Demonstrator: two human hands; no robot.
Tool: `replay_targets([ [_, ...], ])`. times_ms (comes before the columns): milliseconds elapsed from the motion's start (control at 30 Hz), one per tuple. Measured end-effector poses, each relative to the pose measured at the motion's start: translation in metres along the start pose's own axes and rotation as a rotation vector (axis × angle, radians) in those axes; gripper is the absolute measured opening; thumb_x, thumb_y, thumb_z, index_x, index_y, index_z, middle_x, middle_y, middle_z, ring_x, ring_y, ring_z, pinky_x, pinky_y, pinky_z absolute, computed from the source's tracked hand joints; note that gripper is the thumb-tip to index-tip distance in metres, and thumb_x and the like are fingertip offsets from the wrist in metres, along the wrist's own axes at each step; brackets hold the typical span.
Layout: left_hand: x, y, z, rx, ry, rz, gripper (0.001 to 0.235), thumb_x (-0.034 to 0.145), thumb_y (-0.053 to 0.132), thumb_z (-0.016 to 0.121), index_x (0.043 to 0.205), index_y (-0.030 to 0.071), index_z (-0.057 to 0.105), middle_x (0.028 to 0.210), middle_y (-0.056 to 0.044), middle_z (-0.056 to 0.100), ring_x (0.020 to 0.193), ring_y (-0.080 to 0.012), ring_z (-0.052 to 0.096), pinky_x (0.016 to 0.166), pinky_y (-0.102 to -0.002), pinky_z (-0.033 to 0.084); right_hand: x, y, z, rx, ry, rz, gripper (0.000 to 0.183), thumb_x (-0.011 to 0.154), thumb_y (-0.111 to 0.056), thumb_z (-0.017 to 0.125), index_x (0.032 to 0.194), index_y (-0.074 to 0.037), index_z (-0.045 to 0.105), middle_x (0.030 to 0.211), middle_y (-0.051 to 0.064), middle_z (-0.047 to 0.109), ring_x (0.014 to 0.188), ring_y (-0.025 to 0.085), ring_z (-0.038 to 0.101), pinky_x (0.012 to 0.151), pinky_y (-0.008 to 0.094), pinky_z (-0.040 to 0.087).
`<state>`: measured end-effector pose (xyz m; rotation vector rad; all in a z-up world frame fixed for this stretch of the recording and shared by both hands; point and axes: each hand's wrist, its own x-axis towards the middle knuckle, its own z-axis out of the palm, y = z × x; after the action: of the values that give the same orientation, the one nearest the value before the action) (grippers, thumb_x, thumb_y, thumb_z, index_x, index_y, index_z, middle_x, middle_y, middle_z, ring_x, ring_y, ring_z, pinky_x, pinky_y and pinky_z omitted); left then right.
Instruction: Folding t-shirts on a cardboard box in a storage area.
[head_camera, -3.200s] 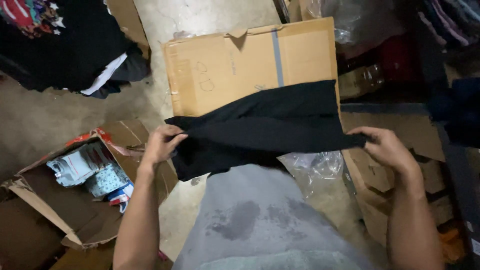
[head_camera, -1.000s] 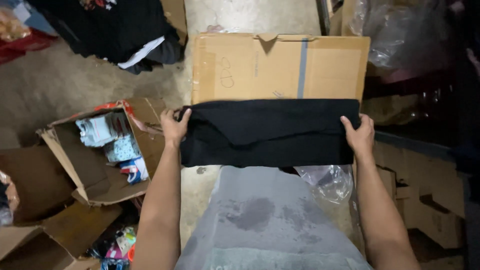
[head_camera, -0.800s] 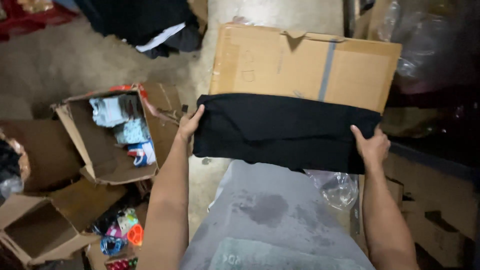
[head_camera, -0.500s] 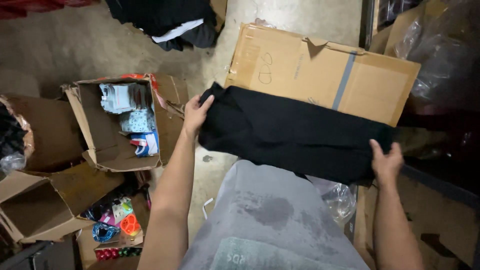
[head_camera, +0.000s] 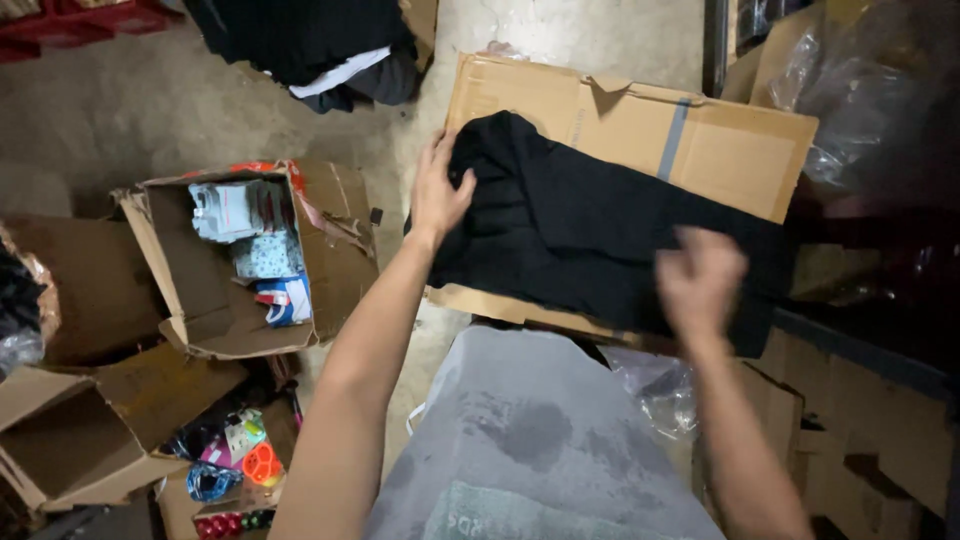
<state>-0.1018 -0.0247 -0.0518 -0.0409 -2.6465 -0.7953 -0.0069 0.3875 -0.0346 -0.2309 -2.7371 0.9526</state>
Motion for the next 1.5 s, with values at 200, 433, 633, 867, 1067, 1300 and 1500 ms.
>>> replay_targets([
  [200,0.031,-0.017,0.055,-0.375,-0.340,-0.446,0.079,0.088,0.020,0.076,0.158,0.008,0.042,0.116,-0.018,0.072,0.073,-0.0198,0.066,0.076,-0.031,0.056,-0.005,-0.133,0.069,0.065,-0.235,-0.432,0.071,0.074,-0.026,0.084,0.132,0.007,0.061,0.133,0.026,0.058,0.113,0.046,0.054,0.097,0.047,0.045],
  [433,0.033,-0.057,0.080,-0.257,-0.170,-0.153,0.046,0.076,0.004,0.073,0.122,0.003,0.069,0.115,-0.018,0.068,0.108,-0.0355,0.065,0.098,-0.041,0.053,-0.003,-0.101,0.073,0.220,-0.174,-0.287,0.012,0.094,-0.008,0.072,0.105,-0.006,0.075,0.107,0.011,0.070,0.105,0.032,0.062,0.093,0.041,0.051],
  [633,0.025,-0.031,0.008,-0.250,-0.359,0.026,0.028,0.076,0.005,0.067,0.103,0.003,0.073,0.121,-0.018,0.063,0.121,-0.0380,0.059,0.106,-0.041,0.051,-0.020,-0.106,0.022,0.139,-0.308,-0.387,0.010,0.089,-0.006,0.070,0.098,-0.005,0.074,0.104,0.011,0.071,0.105,0.034,0.062,0.093,0.041,0.051],
  [867,0.025,-0.020,-0.014,-0.053,-0.397,0.072,0.019,0.082,0.018,0.078,0.098,0.006,0.077,0.138,-0.020,0.056,0.124,-0.0398,0.053,0.104,-0.045,0.046,-0.052,-0.076,0.059,0.148,-0.390,-0.246,0.019,0.094,-0.019,0.073,0.110,-0.009,0.075,0.119,0.008,0.071,0.115,0.030,0.064,0.102,0.040,0.051],
  [1067,0.041,-0.052,0.011,-0.579,-0.506,-0.303,0.020,0.097,0.025,0.071,0.112,0.010,0.074,0.104,-0.012,0.076,0.103,-0.0350,0.071,0.093,-0.042,0.056,-0.029,-0.032,0.012,-0.215,-0.021,-0.158,0.042,0.092,-0.017,0.075,0.130,0.001,0.069,0.138,0.026,0.059,0.119,0.046,0.055,0.101,0.047,0.045],
  [1300,0.045,-0.035,0.017,0.018,-0.455,0.043,0.025,0.087,0.018,0.077,0.109,0.006,0.077,0.106,-0.020,0.071,0.104,-0.0419,0.064,0.090,-0.051,0.050,-0.032,0.089,-0.007,0.031,-0.216,0.141,0.024,0.102,-0.020,0.073,0.123,-0.009,0.072,0.135,0.011,0.070,0.121,0.026,0.066,0.107,0.037,0.054],
  [1500,0.019,0.097,0.006,0.109,-0.242,0.291,0.036,0.073,0.010,0.074,0.107,0.000,0.071,0.111,-0.019,0.069,0.105,-0.0401,0.063,0.089,-0.053,0.047,-0.022,0.193,-0.015,-0.327,0.254,0.016,0.038,0.096,-0.016,0.079,0.128,0.001,0.069,0.133,0.028,0.066,0.121,0.044,0.059,0.103,0.050,0.046],
])
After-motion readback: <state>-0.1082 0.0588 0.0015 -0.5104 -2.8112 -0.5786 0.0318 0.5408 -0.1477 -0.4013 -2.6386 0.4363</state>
